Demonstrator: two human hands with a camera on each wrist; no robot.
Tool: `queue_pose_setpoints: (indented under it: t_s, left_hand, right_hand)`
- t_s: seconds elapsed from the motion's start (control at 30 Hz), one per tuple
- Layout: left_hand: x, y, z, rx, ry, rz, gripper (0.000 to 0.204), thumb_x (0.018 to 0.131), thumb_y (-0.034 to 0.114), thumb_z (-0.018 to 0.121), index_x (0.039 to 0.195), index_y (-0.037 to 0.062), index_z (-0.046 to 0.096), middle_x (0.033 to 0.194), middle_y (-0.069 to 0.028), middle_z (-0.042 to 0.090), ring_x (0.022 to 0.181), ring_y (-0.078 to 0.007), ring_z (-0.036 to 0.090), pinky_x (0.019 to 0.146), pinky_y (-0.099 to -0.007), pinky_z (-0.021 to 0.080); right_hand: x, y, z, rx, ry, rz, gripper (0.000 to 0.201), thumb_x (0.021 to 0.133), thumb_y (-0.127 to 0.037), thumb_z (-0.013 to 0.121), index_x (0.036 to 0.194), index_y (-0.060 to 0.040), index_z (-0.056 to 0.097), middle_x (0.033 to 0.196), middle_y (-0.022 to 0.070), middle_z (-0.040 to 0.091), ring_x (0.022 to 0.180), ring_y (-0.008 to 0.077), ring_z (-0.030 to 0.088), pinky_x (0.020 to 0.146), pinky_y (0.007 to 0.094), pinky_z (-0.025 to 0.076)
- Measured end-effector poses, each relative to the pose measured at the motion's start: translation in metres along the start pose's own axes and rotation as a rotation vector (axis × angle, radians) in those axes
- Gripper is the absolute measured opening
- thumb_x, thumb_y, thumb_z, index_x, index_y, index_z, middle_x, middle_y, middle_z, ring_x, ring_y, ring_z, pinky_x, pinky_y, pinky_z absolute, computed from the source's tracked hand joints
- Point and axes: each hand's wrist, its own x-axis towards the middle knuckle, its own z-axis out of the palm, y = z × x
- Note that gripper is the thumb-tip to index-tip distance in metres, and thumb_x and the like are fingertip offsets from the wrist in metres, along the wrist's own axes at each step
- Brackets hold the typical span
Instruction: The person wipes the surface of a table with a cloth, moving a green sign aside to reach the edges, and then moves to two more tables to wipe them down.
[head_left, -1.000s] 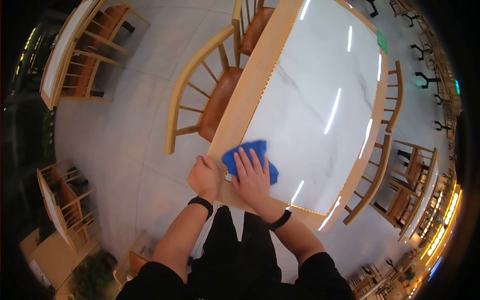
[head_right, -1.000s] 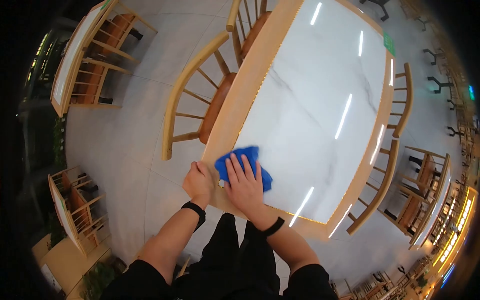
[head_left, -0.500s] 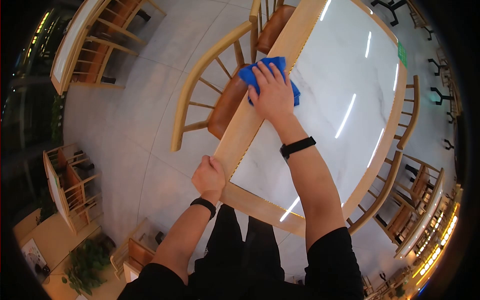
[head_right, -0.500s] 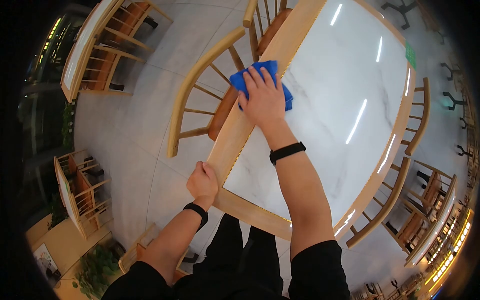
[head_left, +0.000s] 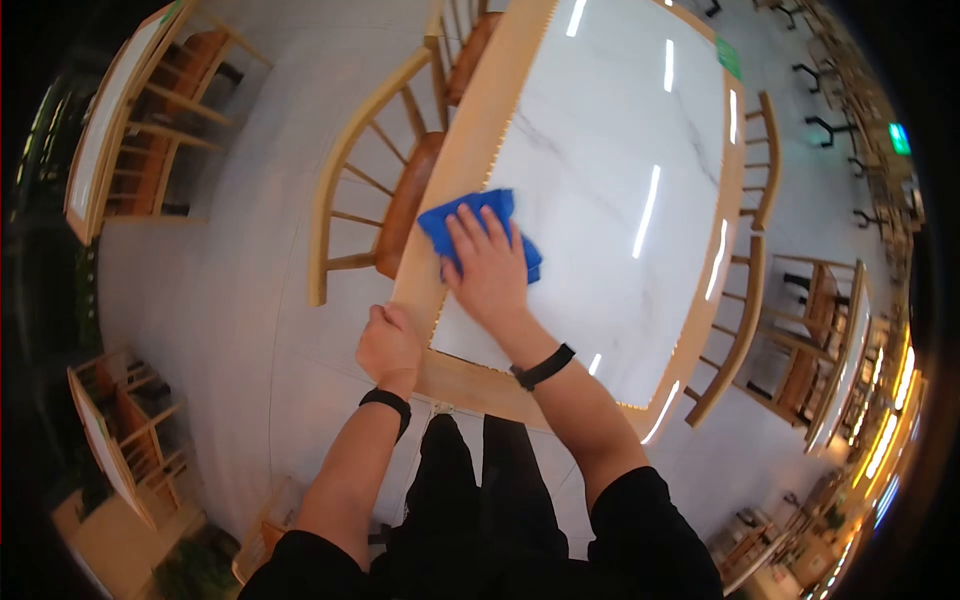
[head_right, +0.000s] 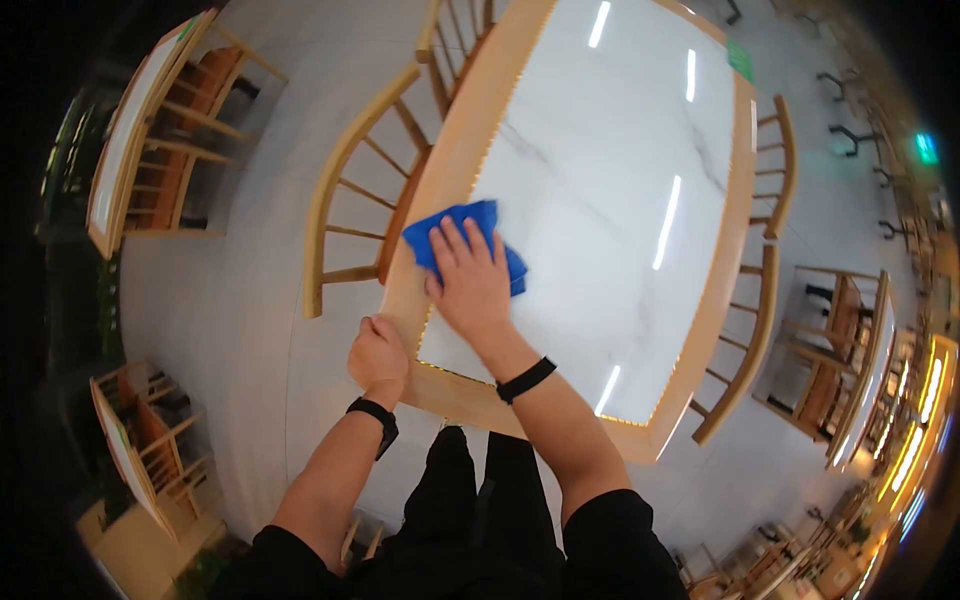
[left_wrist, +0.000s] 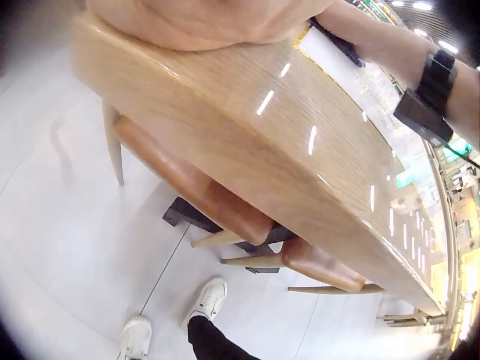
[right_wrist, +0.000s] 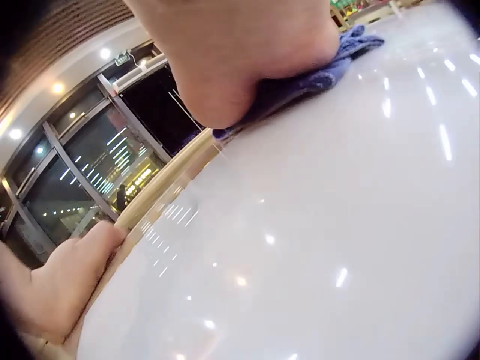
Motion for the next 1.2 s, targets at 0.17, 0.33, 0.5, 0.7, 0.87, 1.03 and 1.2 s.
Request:
queue_pose_setpoints:
  t_s: [0.17, 0.33, 0.5, 0.7, 0.87, 1.03, 1.2]
  left_hand:
    - [-0.001, 0.001, -0.003, -0.024, -0.027, 0.002, 0.045, 0.107, 0.041, 0.038, 0.1, 0.007, 0.067, 0.089, -0.0248, 0.074, 0.085, -0.0487, 0.071, 0.076, -0.06, 0.055]
    - [-0.001, -0.002, 0.001, -0.023, -0.013, 0.025, 0.05, 0.107, 0.044, 0.035, 0.103, 0.007, 0.068, 0.091, -0.0242, 0.075, 0.086, -0.0487, 0.071, 0.077, -0.0594, 0.055]
    - [-0.001, -0.002, 0.0, -0.024, -0.033, 0.022, 0.052, 0.107, 0.045, 0.032, 0.106, 0.0079, 0.068, 0.095, -0.0229, 0.076, 0.09, -0.0489, 0.07, 0.078, -0.0589, 0.055]
    - [0.002, -0.009, 0.01, -0.034, -0.018, 0.023, 0.052, 0.107, 0.045, 0.032, 0.107, 0.0082, 0.068, 0.098, -0.0219, 0.076, 0.091, -0.0496, 0.069, 0.076, -0.0601, 0.054]
    - [0.0, -0.006, 0.007, -0.025, -0.008, 0.026, 0.05, 0.108, 0.044, 0.034, 0.102, 0.0078, 0.068, 0.095, -0.0224, 0.075, 0.089, -0.0496, 0.068, 0.074, -0.06, 0.053]
    - [0.0, -0.007, 0.008, -0.044, 0.004, 0.033, 0.047, 0.108, 0.041, 0.035, 0.1, 0.0074, 0.067, 0.093, -0.0227, 0.074, 0.088, -0.0497, 0.068, 0.073, -0.0599, 0.051]
    - [-0.002, -0.005, 0.005, -0.043, -0.005, 0.015, 0.045, 0.108, 0.039, 0.036, 0.098, 0.0066, 0.065, 0.092, -0.0228, 0.073, 0.087, -0.0501, 0.067, 0.073, -0.0602, 0.051]
  right_hand:
    - [-0.098, -0.015, -0.022, 0.008, -0.008, 0.077, 0.062, 0.088, -0.03, 0.073, 0.146, -0.0129, 0.06, 0.155, 0.0084, 0.055, 0.144, 0.0356, 0.046, 0.121, 0.0607, 0.032]
    - [-0.192, -0.022, -0.052, -0.018, -0.055, 0.209, 0.068, 0.084, -0.031, 0.077, 0.147, -0.0138, 0.06, 0.156, 0.0075, 0.055, 0.145, 0.0336, 0.047, 0.122, 0.0595, 0.031]
    - [-0.286, 0.004, -0.079, -0.119, -0.013, 0.438, 0.068, 0.083, -0.028, 0.076, 0.148, -0.0134, 0.059, 0.158, 0.0086, 0.053, 0.146, 0.0357, 0.046, 0.122, 0.0592, 0.032]
    - [-0.33, 0.074, -0.108, -0.236, 0.135, 0.664, 0.062, 0.09, -0.025, 0.07, 0.148, -0.0068, 0.057, 0.157, 0.014, 0.054, 0.146, 0.0409, 0.045, 0.121, 0.0576, 0.033]
    - [-0.267, 0.154, -0.124, -0.304, 0.243, 0.674, 0.055, 0.098, -0.024, 0.063, 0.148, -0.0019, 0.056, 0.154, 0.0185, 0.055, 0.144, 0.0436, 0.047, 0.122, 0.0564, 0.032]
    - [-0.178, 0.254, -0.135, -0.38, 0.277, 0.623, 0.053, 0.101, -0.028, 0.06, 0.148, -0.004, 0.056, 0.154, 0.0156, 0.056, 0.144, 0.0406, 0.048, 0.122, 0.0544, 0.034]
    - [-0.108, 0.329, -0.137, -0.421, 0.288, 0.622, 0.053, 0.103, -0.034, 0.057, 0.148, -0.0058, 0.057, 0.155, 0.0126, 0.056, 0.144, 0.0373, 0.049, 0.12, 0.0537, 0.035]
